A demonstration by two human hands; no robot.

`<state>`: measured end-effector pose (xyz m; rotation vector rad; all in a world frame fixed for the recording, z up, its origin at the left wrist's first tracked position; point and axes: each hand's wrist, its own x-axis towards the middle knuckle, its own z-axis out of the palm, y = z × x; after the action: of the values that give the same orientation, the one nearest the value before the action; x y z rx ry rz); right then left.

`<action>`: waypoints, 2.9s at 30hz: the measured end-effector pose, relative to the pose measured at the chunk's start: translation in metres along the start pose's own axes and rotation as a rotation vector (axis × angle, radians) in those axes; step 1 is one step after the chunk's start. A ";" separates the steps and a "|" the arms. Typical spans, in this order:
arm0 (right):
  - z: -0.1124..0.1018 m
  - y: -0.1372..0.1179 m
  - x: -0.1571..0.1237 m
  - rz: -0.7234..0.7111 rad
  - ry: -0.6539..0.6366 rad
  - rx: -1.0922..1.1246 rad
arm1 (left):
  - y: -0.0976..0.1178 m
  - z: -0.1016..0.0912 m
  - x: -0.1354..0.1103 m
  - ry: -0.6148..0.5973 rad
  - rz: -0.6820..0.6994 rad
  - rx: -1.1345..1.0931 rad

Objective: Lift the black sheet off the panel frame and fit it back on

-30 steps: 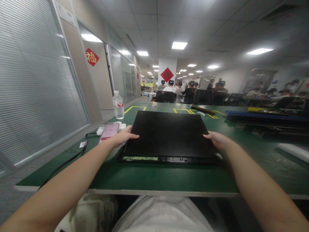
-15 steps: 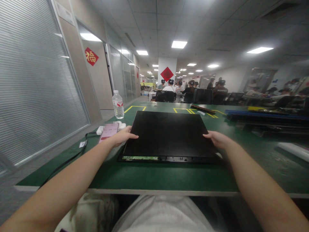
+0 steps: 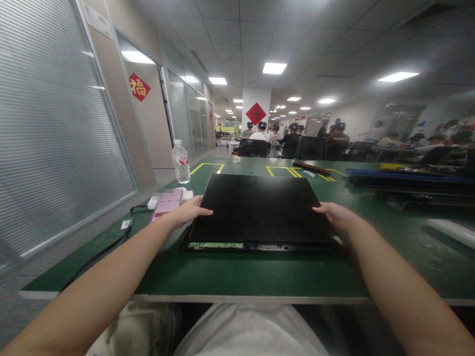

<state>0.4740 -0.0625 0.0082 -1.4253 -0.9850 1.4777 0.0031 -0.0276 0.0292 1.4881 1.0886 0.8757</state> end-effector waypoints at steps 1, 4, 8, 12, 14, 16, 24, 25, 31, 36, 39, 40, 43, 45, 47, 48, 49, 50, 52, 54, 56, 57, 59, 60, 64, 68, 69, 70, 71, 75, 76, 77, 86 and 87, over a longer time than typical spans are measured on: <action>0.000 0.000 0.000 -0.002 -0.003 -0.005 | -0.001 -0.001 0.001 0.011 -0.003 -0.007; 0.000 0.001 0.001 -0.010 -0.004 -0.015 | -0.003 -0.002 0.001 0.054 -0.011 -0.033; 0.002 0.001 0.000 -0.010 0.012 0.000 | -0.005 -0.003 0.002 0.059 -0.026 -0.044; 0.005 0.000 -0.002 0.008 0.011 0.010 | -0.008 -0.004 0.004 0.054 -0.029 -0.054; 0.006 -0.001 -0.003 0.017 0.009 0.008 | -0.009 -0.005 0.005 0.050 -0.027 -0.064; 0.006 -0.001 -0.003 0.023 0.015 0.003 | -0.009 -0.005 0.005 0.049 -0.021 -0.059; 0.000 0.002 0.001 0.005 -0.021 -0.006 | -0.012 -0.005 0.007 0.051 -0.010 -0.073; -0.001 0.002 0.001 0.002 -0.024 -0.006 | -0.012 -0.005 0.008 0.050 -0.009 -0.079; -0.001 0.001 -0.001 -0.009 -0.032 -0.063 | -0.012 -0.005 0.006 0.045 -0.024 -0.089; 0.003 0.002 -0.004 0.010 0.019 -0.012 | -0.009 -0.001 0.003 0.045 -0.027 -0.121; 0.005 0.003 -0.005 -0.008 0.037 0.006 | -0.010 0.001 0.003 0.053 0.009 -0.146; 0.005 0.003 -0.006 -0.016 0.042 0.012 | -0.010 0.002 0.003 0.054 0.031 -0.153; 0.006 0.005 -0.006 -0.038 0.059 0.022 | -0.011 0.003 0.004 0.053 0.086 -0.149; 0.006 0.006 -0.007 -0.052 0.066 0.011 | -0.011 0.003 0.004 0.071 0.105 -0.131; 0.006 0.006 -0.008 -0.071 0.063 -0.009 | -0.012 0.002 0.004 0.085 0.115 -0.128; 0.007 0.005 -0.008 -0.084 0.065 -0.020 | -0.012 0.002 0.004 0.088 0.119 -0.132; 0.007 0.004 -0.009 -0.098 0.069 -0.030 | -0.013 0.002 0.004 0.090 0.122 -0.138; 0.008 0.004 -0.010 -0.113 0.072 -0.037 | -0.013 0.002 0.004 0.093 0.123 -0.143; 0.010 0.003 -0.011 -0.142 0.076 -0.030 | -0.015 0.001 0.004 0.108 0.112 -0.152; 0.012 0.003 -0.013 -0.167 0.072 -0.001 | -0.015 0.002 0.003 0.131 0.094 -0.173; 0.014 0.005 -0.014 -0.172 0.056 0.025 | -0.015 0.002 0.002 0.141 0.082 -0.212; 0.015 0.007 -0.014 -0.173 0.039 0.031 | -0.015 0.001 0.002 0.153 0.072 -0.231; 0.015 0.011 -0.014 -0.166 -0.037 0.048 | -0.013 -0.001 0.002 0.193 0.074 -0.260; 0.014 0.012 -0.014 -0.162 -0.084 0.056 | -0.012 -0.002 0.002 0.213 0.078 -0.263; 0.011 0.016 -0.012 -0.120 -0.190 0.056 | -0.011 -0.009 0.003 0.276 0.073 -0.241; 0.010 0.014 -0.011 -0.110 -0.191 0.062 | -0.008 -0.011 0.003 0.333 0.019 -0.215; 0.010 0.012 -0.011 -0.119 -0.181 0.061 | -0.006 -0.010 0.003 0.329 0.001 -0.194; 0.010 0.011 -0.010 -0.107 -0.186 0.055 | -0.005 -0.010 0.002 0.338 -0.015 -0.175; 0.009 0.009 -0.010 -0.101 -0.177 0.043 | -0.004 -0.010 0.002 0.350 -0.034 -0.160; 0.009 0.003 -0.008 -0.066 -0.064 -0.009 | -0.004 -0.015 0.004 0.354 -0.055 -0.121; 0.010 0.001 -0.008 -0.068 -0.027 -0.004 | -0.004 -0.017 0.005 0.355 -0.052 -0.108; 0.010 0.000 -0.007 -0.076 0.013 0.009 | -0.005 -0.019 0.006 0.359 -0.046 -0.093; 0.016 -0.005 -0.008 -0.115 0.245 0.069 | -0.001 -0.027 0.006 0.424 -0.039 0.060; 0.017 -0.006 -0.009 -0.113 0.259 0.058 | 0.001 -0.026 0.006 0.431 -0.033 0.070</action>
<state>0.4572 -0.0685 0.0172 -1.4514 -0.8404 1.1958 -0.0190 -0.0142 0.0344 1.3653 1.4650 1.1783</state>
